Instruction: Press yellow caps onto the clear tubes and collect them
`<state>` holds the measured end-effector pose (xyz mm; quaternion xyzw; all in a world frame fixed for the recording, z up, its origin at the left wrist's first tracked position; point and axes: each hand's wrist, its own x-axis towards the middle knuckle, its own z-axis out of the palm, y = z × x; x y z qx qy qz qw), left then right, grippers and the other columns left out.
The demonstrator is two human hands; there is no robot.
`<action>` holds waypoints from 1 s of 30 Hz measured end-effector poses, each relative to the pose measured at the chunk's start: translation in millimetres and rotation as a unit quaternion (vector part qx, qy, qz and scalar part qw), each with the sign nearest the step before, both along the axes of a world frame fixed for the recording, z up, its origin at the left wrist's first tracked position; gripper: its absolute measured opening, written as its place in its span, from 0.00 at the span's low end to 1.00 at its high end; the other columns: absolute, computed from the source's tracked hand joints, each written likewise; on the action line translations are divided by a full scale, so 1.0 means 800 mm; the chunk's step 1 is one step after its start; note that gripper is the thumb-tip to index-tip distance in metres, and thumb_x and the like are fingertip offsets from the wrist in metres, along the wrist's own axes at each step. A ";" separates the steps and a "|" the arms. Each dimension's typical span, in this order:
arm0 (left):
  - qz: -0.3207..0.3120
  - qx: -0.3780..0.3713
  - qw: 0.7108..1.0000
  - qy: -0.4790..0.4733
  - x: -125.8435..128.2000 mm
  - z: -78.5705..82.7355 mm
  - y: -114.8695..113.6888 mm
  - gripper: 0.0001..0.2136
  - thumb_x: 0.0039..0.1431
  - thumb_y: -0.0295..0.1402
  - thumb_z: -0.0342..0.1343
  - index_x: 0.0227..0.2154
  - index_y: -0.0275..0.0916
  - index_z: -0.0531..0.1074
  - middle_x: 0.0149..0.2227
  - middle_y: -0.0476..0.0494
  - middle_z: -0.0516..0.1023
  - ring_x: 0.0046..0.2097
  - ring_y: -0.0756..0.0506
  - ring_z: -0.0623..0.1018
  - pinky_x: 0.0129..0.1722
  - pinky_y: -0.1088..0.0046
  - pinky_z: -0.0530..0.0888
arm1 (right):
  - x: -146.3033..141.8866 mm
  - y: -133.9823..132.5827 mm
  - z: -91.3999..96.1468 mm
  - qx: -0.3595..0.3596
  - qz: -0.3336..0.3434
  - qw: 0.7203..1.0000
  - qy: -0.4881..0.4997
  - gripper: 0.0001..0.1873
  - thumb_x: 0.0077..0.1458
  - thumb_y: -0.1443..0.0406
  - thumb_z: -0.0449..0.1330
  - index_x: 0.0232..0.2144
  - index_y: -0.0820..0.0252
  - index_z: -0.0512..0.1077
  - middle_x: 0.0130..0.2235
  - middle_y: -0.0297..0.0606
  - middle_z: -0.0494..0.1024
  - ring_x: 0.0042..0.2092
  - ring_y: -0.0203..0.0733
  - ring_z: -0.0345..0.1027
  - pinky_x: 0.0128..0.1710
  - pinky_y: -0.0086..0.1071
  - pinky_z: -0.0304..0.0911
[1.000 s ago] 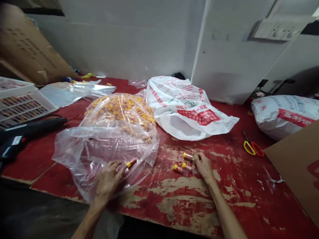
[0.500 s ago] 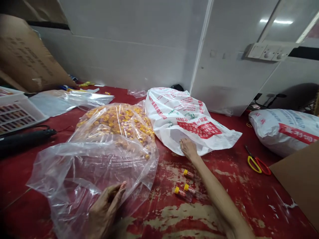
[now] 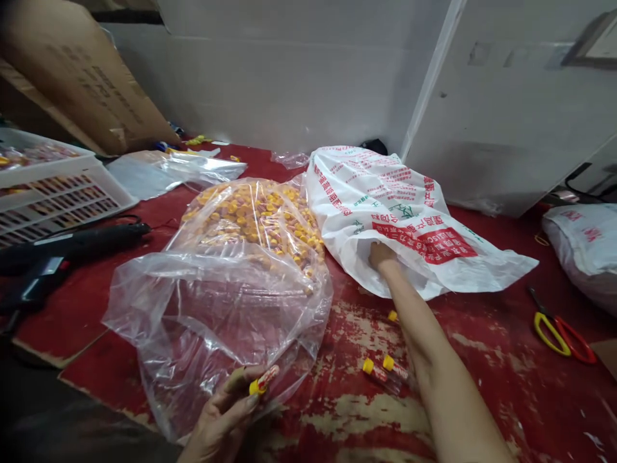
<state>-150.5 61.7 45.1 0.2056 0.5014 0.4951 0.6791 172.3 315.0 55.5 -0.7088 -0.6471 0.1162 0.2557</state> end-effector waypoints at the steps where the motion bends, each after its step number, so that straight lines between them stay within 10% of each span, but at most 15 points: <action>1: -0.018 0.002 1.000 -0.004 0.006 0.000 -0.001 0.17 0.34 0.36 0.70 0.31 0.42 0.78 0.34 0.47 0.80 0.37 0.47 0.76 0.38 0.75 0.72 | 0.003 -0.008 0.003 -0.024 -0.005 0.999 -0.034 0.13 0.60 0.62 0.57 0.41 0.69 0.70 0.42 0.43 0.73 0.42 0.40 0.69 0.45 0.38 0.63; 8: -0.008 0.042 0.999 -0.017 0.050 -0.012 -0.015 0.18 0.38 0.34 0.69 0.36 0.42 0.76 0.36 0.50 0.78 0.34 0.51 0.75 0.35 0.78 0.72 | 0.017 -0.132 0.050 0.026 -0.062 0.997 -0.047 0.19 0.54 0.65 0.56 0.48 0.65 0.62 0.42 0.46 0.72 0.42 0.47 0.68 0.43 0.37 0.60; 12: -0.018 0.066 0.996 -0.057 0.080 -0.005 -0.023 0.14 0.37 0.33 0.70 0.30 0.39 0.76 0.30 0.51 0.77 0.32 0.52 0.75 0.34 0.79 0.71 | -0.005 -0.262 0.045 0.074 0.019 0.946 0.314 0.21 0.52 0.57 0.59 0.46 0.58 0.62 0.38 0.38 0.72 0.32 0.40 0.68 0.32 0.34 0.67; 16: -0.047 0.089 0.994 -0.052 0.104 0.001 -0.034 0.13 0.39 0.32 0.68 0.31 0.38 0.76 0.29 0.50 0.77 0.32 0.50 0.75 0.35 0.76 0.72 | -0.043 -0.361 0.019 0.004 0.032 0.885 0.465 0.18 0.49 0.57 0.64 0.41 0.55 0.68 0.36 0.37 0.74 0.35 0.41 0.69 0.34 0.33 0.68; 30: -0.122 0.138 0.982 0.027 0.118 0.005 -0.060 0.10 0.46 0.33 0.65 0.34 0.40 0.76 0.33 0.49 0.77 0.35 0.49 0.75 0.36 0.76 0.71 | -0.065 -0.404 -0.002 -0.041 0.038 0.848 0.527 0.18 0.46 0.56 0.66 0.39 0.57 0.71 0.35 0.37 0.75 0.34 0.39 0.69 0.33 0.29 0.66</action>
